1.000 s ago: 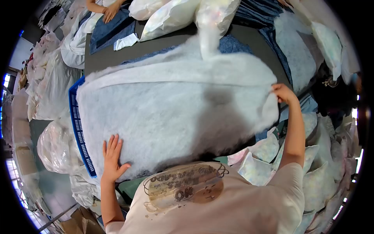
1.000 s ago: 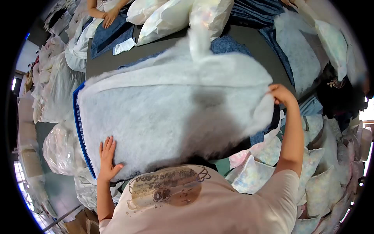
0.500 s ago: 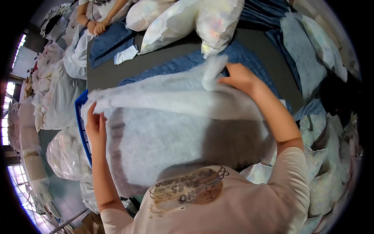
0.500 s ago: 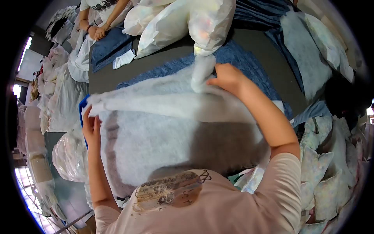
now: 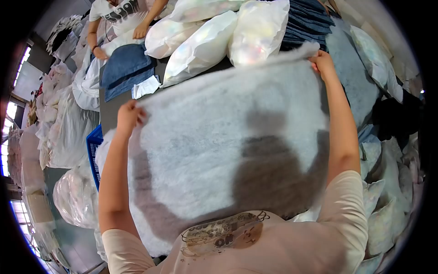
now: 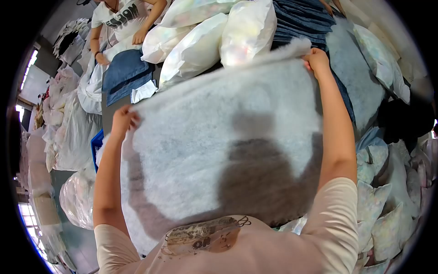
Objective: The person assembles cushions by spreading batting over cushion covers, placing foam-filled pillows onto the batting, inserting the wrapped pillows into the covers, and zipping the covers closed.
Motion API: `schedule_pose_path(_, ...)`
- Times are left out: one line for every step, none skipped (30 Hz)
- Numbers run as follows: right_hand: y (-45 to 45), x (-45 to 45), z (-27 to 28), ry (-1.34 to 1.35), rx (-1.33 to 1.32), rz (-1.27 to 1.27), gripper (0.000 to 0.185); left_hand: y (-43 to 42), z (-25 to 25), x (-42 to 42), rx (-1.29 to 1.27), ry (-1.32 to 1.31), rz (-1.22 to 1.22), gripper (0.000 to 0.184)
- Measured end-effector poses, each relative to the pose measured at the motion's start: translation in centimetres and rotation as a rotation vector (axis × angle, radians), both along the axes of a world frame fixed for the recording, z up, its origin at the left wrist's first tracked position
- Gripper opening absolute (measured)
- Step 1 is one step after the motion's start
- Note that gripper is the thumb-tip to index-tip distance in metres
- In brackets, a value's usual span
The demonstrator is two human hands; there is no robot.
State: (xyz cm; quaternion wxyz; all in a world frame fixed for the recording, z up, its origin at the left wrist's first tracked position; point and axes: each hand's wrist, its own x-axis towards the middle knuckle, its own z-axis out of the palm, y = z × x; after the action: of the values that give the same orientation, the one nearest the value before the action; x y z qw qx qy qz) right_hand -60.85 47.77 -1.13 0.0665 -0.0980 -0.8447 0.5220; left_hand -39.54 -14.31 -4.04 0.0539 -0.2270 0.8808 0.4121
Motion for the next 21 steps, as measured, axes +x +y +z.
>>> schedule_pose_path(0.2, -1.6, -1.6, 0.036, -0.133, -0.083, 0.006, -0.6, -0.9, -1.2, 0.144, 0.165, 0.038, 0.021)
schedule_pose_path(-0.6, -2.0, -2.8, 0.009, -0.106, -0.117, 0.004, -0.9, -1.7, -1.9, 0.286, 0.33, 0.078, 0.018)
schedule_pose_path(-1.5, -2.4, -4.3, -0.016, -0.084, -0.151, 0.009, -0.6, -2.4, -2.2, 0.238, 0.279, 0.021, 0.018)
schedule_pose_path(-0.9, -4.4, -7.6, -0.06, 0.352, -0.07, 0.025, 0.3, -3.2, -2.3, 0.189, 0.235, -0.038, 0.017)
schedule_pose_path(-3.7, -1.9, -7.9, 0.097, 0.517, -0.046, 0.04, 0.9, -4.6, -2.3, 0.14, 0.187, -0.094, 0.017)
schedule_pose_path(-4.9, -1.2, -10.0, 0.084, 0.329, 0.065, 0.047, 0.6, -8.6, -2.0, 0.16, 0.185, -0.188, 0.021)
schedule_pose_path(-6.0, -0.2, -11.6, 0.007, 0.373, 0.202, 0.054, 0.4, -11.8, -1.3, 0.18, 0.183, -0.279, 0.025)
schedule_pose_path(-8.3, 1.8, -10.7, -0.119, 0.565, 0.195, 0.058, 2.3, -10.9, 0.4, -0.118, 0.241, -0.278, 0.03)
schedule_pose_path(-7.5, 1.4, -14.1, 0.001, 0.634, 0.155, 0.061, 4.7, -9.1, 1.7, -0.415, 0.289, -0.27, 0.035)
schedule_pose_path(-8.0, 2.6, -13.5, 0.303, 0.592, 0.075, 0.062, 5.5, -8.6, 2.1, -0.324, 0.319, -0.233, 0.042)
schedule_pose_path(-8.9, 4.5, -11.1, 0.6, 0.537, -0.002, 0.062, 5.4, -8.6, 2.1, -0.354, 0.327, -0.247, 0.042)
schedule_pose_path(-10.2, 6.2, -7.1, 0.757, 0.485, -0.021, 0.062, 5.2, -8.7, 2.1, -0.382, 0.327, -0.259, 0.042)
schedule_pose_path(-11.4, 7.4, -2.8, 0.916, 0.43, -0.038, 0.062, 5.3, -8.8, 2.1, -0.406, 0.331, -0.268, 0.042)
schedule_pose_path(-12.5, 7.8, 0.1, 0.841, 0.342, -0.007, 0.068, 5.6, -8.5, 2.1, -0.416, 0.307, -0.238, 0.04)
schedule_pose_path(-13.5, 8.0, 2.5, 0.769, 0.256, 0.018, 0.074, 5.6, -8.9, 2.0, -0.415, 0.325, -0.242, 0.041)
schedule_pose_path(-14.3, 7.2, 4.6, 0.434, 0.368, -0.033, 0.083, 5.5, -9.2, 1.8, -0.414, 0.345, -0.252, 0.042)
schedule_pose_path(-14.2, 4.8, 5.7, 0.127, 0.498, 0.029, 0.082, 5.4, -9.5, 1.9, -0.413, 0.364, -0.266, 0.044)
schedule_pose_path(-14.1, 1.5, 4.3, -0.014, 0.378, 0.177, 0.073, 5.4, -9.7, 2.1, -0.391, 0.384, -0.251, 0.044)
schedule_pose_path(-14.1, -0.8, 3.1, -0.151, 0.256, 0.322, 0.066, 5.5, -9.8, 2.1, -0.371, 0.411, -0.235, 0.044)
schedule_pose_path(-15.3, -1.0, 3.8, -0.199, 0.129, 0.375, 0.063, 5.5, -9.9, 2.0, -0.351, 0.438, -0.217, 0.045)
schedule_pose_path(-16.9, -1.2, 4.5, -0.246, -0.001, 0.43, 0.061, 5.3, -10.2, 1.9, -0.337, 0.462, -0.201, 0.044)
